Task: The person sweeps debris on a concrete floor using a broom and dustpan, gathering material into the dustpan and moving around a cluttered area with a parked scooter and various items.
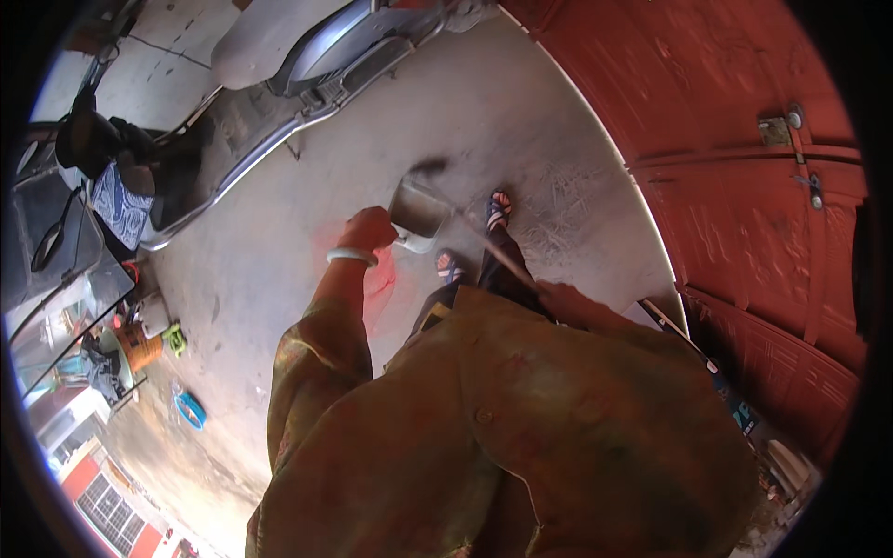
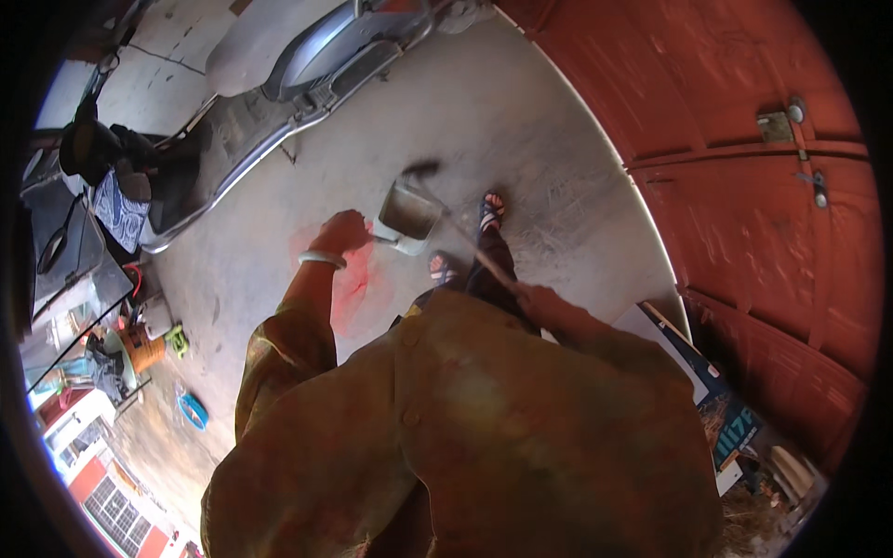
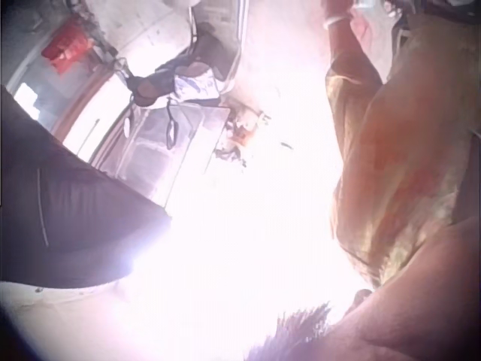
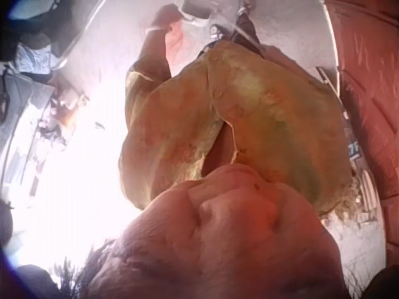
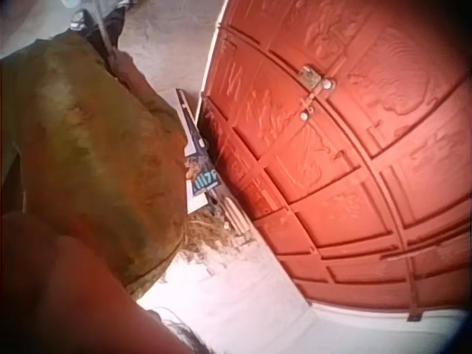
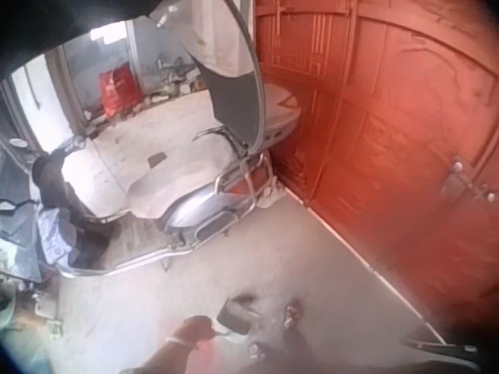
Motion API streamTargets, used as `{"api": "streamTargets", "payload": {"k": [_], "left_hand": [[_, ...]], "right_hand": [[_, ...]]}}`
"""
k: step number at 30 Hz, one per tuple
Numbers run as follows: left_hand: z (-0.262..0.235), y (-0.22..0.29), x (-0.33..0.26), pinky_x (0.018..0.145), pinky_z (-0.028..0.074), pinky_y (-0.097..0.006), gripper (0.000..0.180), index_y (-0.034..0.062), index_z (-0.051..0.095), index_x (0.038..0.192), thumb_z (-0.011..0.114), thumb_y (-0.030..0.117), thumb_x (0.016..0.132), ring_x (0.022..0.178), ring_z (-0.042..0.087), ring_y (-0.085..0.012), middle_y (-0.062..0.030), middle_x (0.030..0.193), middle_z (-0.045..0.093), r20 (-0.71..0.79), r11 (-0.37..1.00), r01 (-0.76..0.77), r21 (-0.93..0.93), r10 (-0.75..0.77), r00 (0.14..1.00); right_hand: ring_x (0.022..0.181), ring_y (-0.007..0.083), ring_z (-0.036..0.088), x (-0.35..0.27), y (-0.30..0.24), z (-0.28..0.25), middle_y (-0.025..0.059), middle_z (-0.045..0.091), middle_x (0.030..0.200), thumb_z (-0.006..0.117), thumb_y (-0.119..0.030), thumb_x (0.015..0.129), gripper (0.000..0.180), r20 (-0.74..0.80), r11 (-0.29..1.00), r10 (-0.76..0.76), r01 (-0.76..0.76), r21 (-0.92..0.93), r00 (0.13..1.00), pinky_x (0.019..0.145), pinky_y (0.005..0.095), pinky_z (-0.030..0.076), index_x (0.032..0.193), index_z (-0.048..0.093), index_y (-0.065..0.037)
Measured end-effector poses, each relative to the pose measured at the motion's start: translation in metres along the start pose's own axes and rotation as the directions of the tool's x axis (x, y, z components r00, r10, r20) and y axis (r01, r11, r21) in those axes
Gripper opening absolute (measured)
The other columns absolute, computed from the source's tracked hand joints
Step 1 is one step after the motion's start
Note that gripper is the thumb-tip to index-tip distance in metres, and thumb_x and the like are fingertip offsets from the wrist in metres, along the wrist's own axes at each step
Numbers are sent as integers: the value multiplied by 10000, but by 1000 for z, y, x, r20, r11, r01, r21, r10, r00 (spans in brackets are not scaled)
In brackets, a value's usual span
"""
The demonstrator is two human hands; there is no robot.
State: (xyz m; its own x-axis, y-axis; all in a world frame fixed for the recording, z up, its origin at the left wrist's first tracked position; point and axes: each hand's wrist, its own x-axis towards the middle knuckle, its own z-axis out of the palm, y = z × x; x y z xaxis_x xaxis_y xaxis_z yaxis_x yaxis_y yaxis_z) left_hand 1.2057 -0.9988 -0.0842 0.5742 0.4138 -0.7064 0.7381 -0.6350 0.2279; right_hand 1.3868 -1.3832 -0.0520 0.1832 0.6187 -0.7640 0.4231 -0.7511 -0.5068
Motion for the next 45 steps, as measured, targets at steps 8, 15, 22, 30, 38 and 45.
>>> {"api": "streamTargets", "payload": {"k": [8,15,22,30,38,45], "left_hand": [[-8,5,-21,854,492,-417,383,63,664,1014,651,363,775,1023,609,-321,-160,1057,651,90,999,32,11,-33,995],[15,-16,-55,853,484,-428,369,88,638,1011,673,367,771,1018,603,-311,-122,1052,654,95,998,60,0,-60,994],[18,-7,-95,788,474,-444,286,81,635,950,673,310,783,956,606,-333,-134,971,657,35,985,125,-119,-121,992],[35,6,-79,822,479,-445,284,85,622,965,648,317,804,1004,597,-322,-129,1031,649,97,987,146,-65,-139,986],[34,14,-79,783,473,-461,279,72,629,940,667,306,795,952,601,-351,-151,969,652,36,980,160,-117,-157,987],[36,9,-90,791,472,-442,271,78,628,951,666,286,781,960,601,-341,-138,975,655,58,978,161,-135,-155,986]], "right_hand": [[920,297,648,-92,-10,-15,209,645,1030,529,-302,889,435,43,987,85,-90,131,995,800,391,490,1285,520,-123],[698,241,624,-52,-12,-33,148,641,816,513,-303,900,445,-126,969,154,-125,211,980,624,372,505,1316,486,-148],[503,149,541,40,5,-89,74,580,713,521,-257,905,454,-191,948,201,-142,284,961,436,317,464,1346,461,-170],[554,210,601,88,60,-75,150,606,722,497,-209,900,446,-237,999,-25,19,-28,971,525,369,488,1331,461,-101],[980,342,632,-58,48,-64,241,619,1053,531,-310,908,417,179,989,-145,135,67,973,813,398,486,1277,514,-118],[908,381,624,-91,19,-110,236,628,976,529,-207,891,412,140,995,84,-90,34,987,753,420,492,1285,493,-91]]}}
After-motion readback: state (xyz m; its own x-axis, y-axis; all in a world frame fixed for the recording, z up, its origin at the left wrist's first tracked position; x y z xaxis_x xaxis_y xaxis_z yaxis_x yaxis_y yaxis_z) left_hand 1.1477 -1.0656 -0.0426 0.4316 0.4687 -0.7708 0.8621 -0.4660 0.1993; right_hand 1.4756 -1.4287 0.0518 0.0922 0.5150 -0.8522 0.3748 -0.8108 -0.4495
